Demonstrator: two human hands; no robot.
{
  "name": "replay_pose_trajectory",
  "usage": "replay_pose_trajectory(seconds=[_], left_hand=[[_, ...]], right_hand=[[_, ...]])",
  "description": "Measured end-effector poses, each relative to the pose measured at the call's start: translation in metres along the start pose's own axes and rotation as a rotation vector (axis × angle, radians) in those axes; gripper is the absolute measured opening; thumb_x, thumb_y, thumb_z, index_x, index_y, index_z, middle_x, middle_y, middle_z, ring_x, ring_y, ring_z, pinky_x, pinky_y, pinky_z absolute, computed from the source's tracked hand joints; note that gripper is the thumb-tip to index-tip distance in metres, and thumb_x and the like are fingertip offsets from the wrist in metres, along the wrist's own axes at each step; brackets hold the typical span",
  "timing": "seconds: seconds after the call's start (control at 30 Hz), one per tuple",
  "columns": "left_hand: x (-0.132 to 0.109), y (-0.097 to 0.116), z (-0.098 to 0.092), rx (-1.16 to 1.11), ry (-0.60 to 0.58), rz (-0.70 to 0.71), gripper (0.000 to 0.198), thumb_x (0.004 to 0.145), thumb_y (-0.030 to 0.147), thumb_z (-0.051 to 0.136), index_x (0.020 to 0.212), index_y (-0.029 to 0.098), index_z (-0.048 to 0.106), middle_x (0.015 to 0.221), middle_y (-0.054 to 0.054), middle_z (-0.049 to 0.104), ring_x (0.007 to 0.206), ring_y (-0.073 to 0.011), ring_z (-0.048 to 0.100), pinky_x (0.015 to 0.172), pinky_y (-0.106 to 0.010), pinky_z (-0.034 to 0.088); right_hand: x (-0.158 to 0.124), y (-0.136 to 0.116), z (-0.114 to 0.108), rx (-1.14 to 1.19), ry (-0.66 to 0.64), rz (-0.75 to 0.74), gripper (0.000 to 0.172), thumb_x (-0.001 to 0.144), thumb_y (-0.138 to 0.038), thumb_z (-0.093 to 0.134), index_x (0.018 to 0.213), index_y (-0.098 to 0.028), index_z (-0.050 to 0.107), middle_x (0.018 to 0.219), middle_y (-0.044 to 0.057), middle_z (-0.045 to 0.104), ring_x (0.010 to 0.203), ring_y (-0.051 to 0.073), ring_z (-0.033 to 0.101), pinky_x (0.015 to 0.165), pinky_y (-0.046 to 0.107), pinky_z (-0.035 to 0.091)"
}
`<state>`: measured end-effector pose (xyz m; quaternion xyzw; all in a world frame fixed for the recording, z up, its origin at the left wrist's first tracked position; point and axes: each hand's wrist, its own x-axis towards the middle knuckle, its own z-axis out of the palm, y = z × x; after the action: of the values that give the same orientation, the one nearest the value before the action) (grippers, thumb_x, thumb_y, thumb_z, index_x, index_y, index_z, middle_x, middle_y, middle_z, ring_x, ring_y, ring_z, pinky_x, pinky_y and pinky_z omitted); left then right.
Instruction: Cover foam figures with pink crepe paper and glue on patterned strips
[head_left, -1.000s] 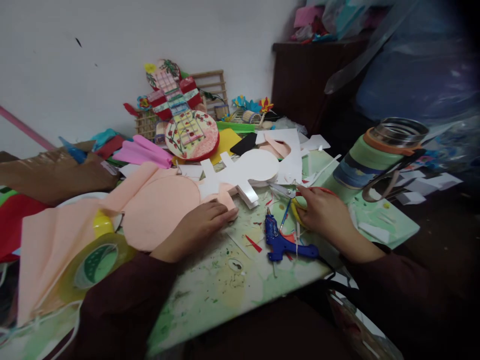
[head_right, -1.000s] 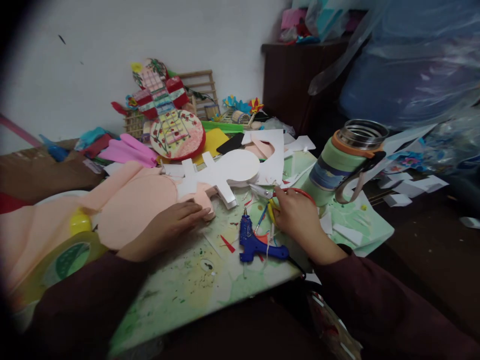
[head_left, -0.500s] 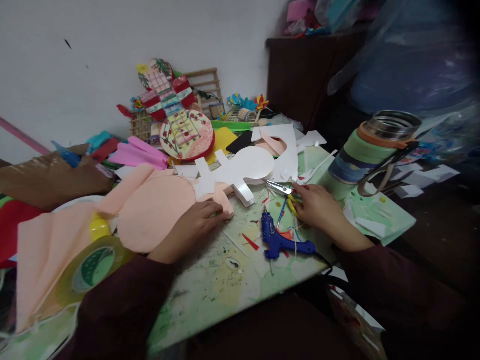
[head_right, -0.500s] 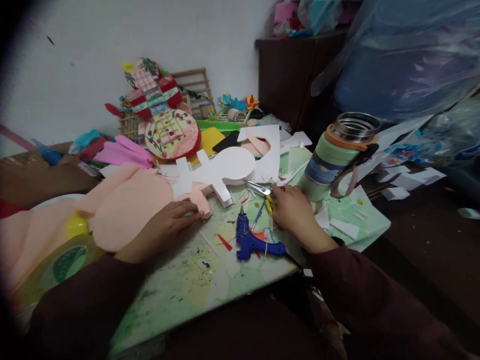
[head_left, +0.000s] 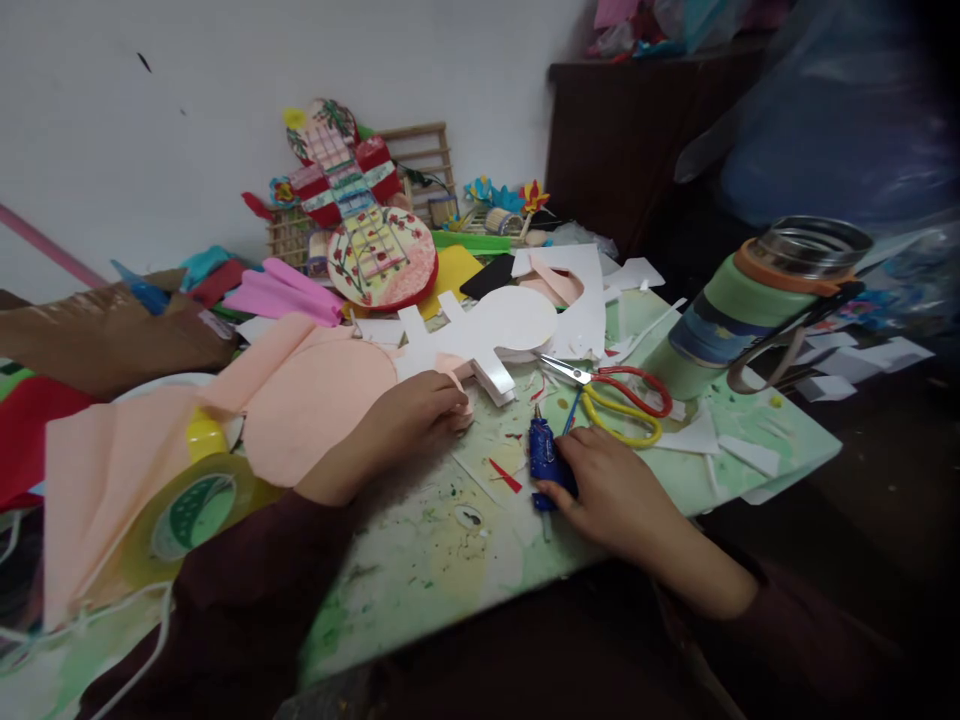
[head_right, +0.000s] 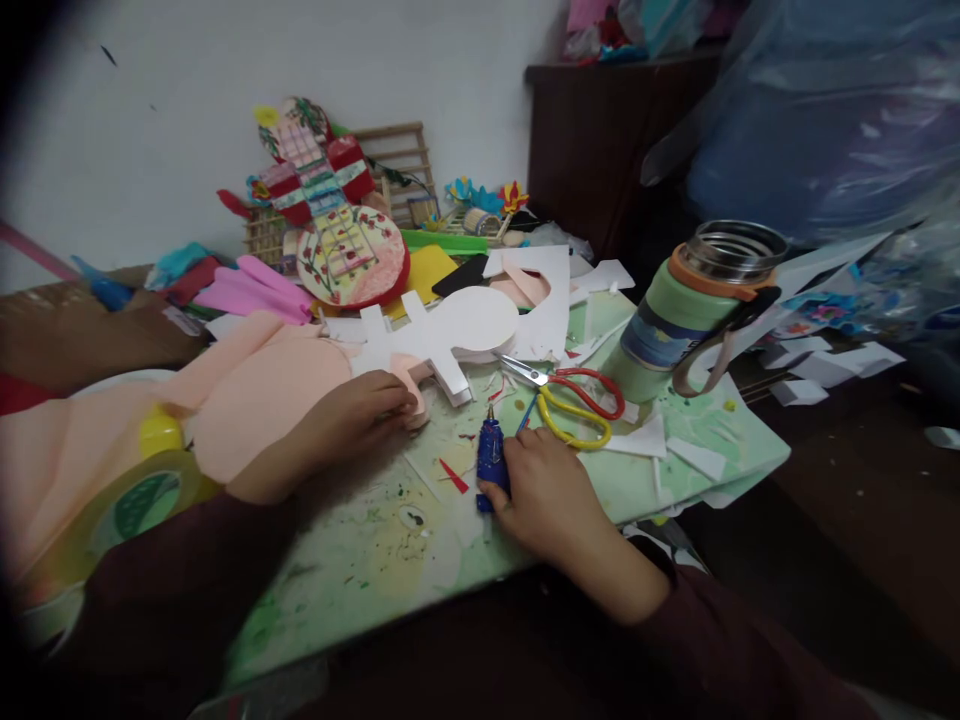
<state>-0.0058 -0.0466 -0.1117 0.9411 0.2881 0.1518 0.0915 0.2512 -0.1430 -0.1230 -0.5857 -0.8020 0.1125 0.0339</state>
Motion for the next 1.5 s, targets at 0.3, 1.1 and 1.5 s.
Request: replay_pose_trajectory(seconds=[0.3,1.1,1.5], left_hand=[[0.001,-0.014,0.008,-0.052,0.024,0.001,0.019,0.094,0.018,0.044,0.084,0.017,0.06,0.086,-0.005,0.063,0.084,-0.0175,0.056,0.076,-0.032,0.048],[0.002,-0.015,-0.002,-0.261,0.018,-0.104,0.016,0.093,0.022,0.053,0.086,0.018,0.067,0.092,-0.005,0.062,0.091,-0.0173,0.057,0.082,-0.033,0.048],[0.003,-0.014,-0.003,-0.253,0.014,-0.108,0.018,0.094,0.024,0.052,0.086,0.018,0.067,0.09,-0.006,0.062,0.091,-0.0179,0.057,0.084,-0.034,0.048]], right_hand=[[-0.008,-0.001,0.004,-0.085,0.02,-0.064,0.031,0.068,-0.02,0.052,0.097,-0.012,0.06,0.097,0.013,0.06,0.095,0.027,0.054,0.087,0.039,0.043],[0.015,-0.026,0.026,0.21,0.5,-0.377,0.013,0.088,-0.024,0.05,0.09,-0.014,0.059,0.079,0.009,0.064,0.073,0.022,0.057,0.066,0.033,0.047],[0.026,-0.031,0.033,0.148,0.498,-0.353,0.012,0.085,-0.02,0.05,0.081,-0.014,0.06,0.074,0.008,0.062,0.069,0.021,0.055,0.063,0.03,0.041]])
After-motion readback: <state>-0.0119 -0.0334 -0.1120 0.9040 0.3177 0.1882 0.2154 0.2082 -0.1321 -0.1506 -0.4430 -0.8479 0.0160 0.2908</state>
